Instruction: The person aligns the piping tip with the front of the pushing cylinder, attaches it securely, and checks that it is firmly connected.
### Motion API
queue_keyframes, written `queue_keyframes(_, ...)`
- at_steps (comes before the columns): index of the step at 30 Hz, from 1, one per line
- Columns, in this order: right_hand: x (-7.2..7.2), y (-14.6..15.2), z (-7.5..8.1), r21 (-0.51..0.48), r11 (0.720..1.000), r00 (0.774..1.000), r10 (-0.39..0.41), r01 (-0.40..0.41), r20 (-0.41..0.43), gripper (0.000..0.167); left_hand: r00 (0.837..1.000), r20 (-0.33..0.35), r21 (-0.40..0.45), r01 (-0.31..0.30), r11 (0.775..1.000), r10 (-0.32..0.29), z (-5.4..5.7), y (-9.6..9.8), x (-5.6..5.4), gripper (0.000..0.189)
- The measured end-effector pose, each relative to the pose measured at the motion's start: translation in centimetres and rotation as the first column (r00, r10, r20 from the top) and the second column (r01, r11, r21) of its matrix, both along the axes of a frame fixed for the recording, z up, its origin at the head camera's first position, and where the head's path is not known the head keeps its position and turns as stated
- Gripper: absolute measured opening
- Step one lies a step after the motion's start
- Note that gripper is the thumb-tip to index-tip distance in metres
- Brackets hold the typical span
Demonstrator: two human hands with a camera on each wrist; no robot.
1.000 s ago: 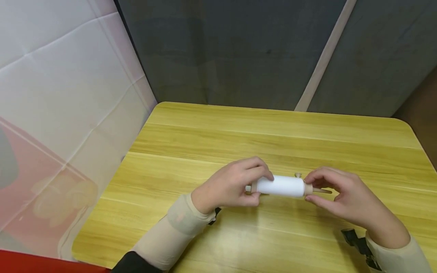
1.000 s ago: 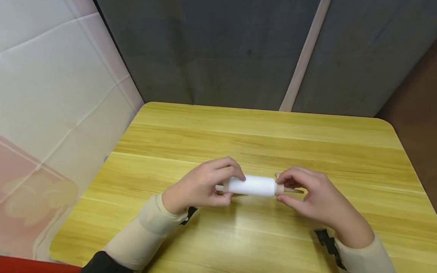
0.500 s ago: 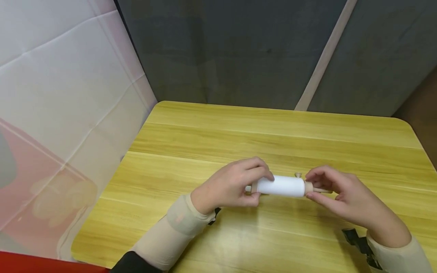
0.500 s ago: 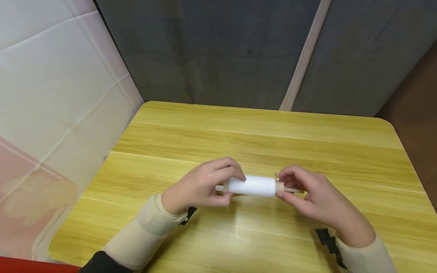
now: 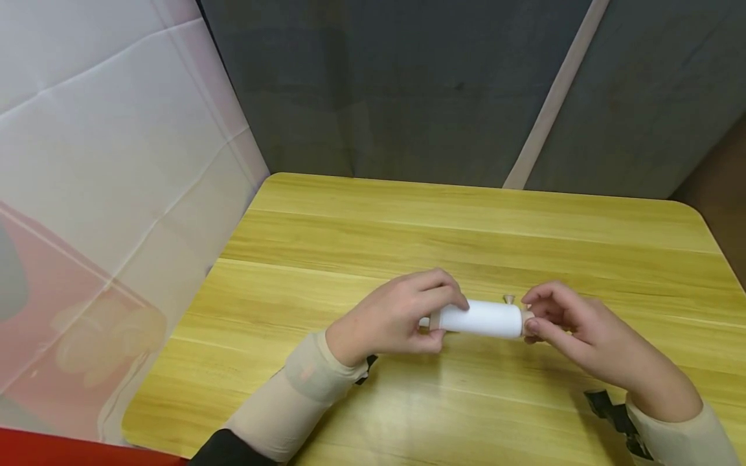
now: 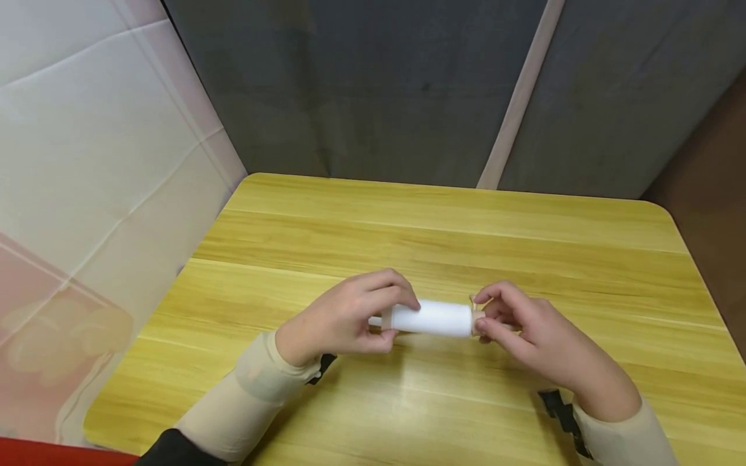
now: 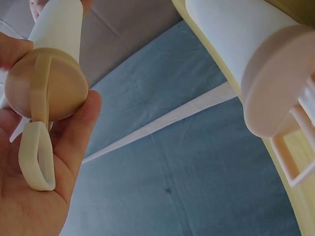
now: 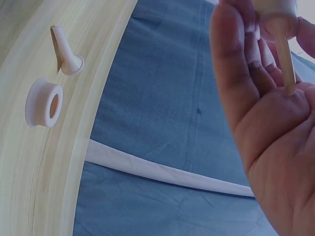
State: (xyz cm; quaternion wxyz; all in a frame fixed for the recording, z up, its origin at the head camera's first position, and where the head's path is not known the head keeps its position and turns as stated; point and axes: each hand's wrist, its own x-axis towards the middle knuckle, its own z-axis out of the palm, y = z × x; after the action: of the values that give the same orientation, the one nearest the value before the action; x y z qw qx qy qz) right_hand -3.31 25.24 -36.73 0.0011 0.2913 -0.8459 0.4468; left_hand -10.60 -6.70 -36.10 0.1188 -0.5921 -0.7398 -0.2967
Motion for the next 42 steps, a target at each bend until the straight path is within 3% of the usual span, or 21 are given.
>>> queue_keyframes(4, 0.0, -0.2, 0.0, 0.026, 0.998, 0.991, -0.06, 0.064, -0.122, 0.043, 1.0, 0.001, 0.006, 0.004, 1.0, -0.004, -0.1, 0.0, -0.1, 0.035)
queue_keyframes(7, -0.2, -0.2, -0.3, -0.017, 0.998, 0.976, -0.059, 0.057, -0.208, 0.052, 1.0, 0.007, 0.009, 0.006, 1.0, -0.006, -0.1, 0.0, -0.1, 0.035)
queue_keyframes(12, -0.7, -0.2, -0.9, -0.112, 0.993, 0.943, -0.007, -0.032, -0.332, 0.027, 1.0, 0.022, 0.023, -0.002, 1.0, 0.001, -0.2, -0.1, -0.2, 0.035)
queue_keyframes(17, -0.9, -0.4, -0.9, -0.122, 0.992, 0.921, -0.017, -0.033, -0.39, 0.038, 1.0, 0.02, 0.025, 0.003, 1.0, -0.004, -0.2, -0.1, -0.3, 0.035)
queue_keyframes(24, -0.8, -0.2, -0.9, -0.117, 0.993, 0.922, -0.012, -0.036, -0.387, 0.035, 1.0, 0.017, 0.02, 0.006, 1.0, -0.006, -0.1, 0.0, -0.3, 0.035)
queue_keyframes(28, -0.6, 0.1, -0.7, -0.087, 0.996, 0.944, -0.012, -0.018, -0.33, 0.025, 1.0, 0.015, 0.014, 0.008, 1.0, -0.008, -0.2, 0.0, -0.2, 0.035)
queue_keyframes(34, -0.3, 0.1, -0.2, -0.018, 1.0, 0.967, -0.008, 0.003, -0.255, 0.061, 1.0, 0.011, 0.007, 0.01, 1.0, -0.01, -0.2, 0.1, -0.2, 0.034)
queue_keyframes(42, -0.4, 0.1, -0.2, -0.007, 1.0, 0.978, 0.011, -0.013, -0.209, 0.059, 1.0, 0.011, 0.004, 0.014, 1.0, -0.014, -0.2, 0.2, -0.3, 0.033)
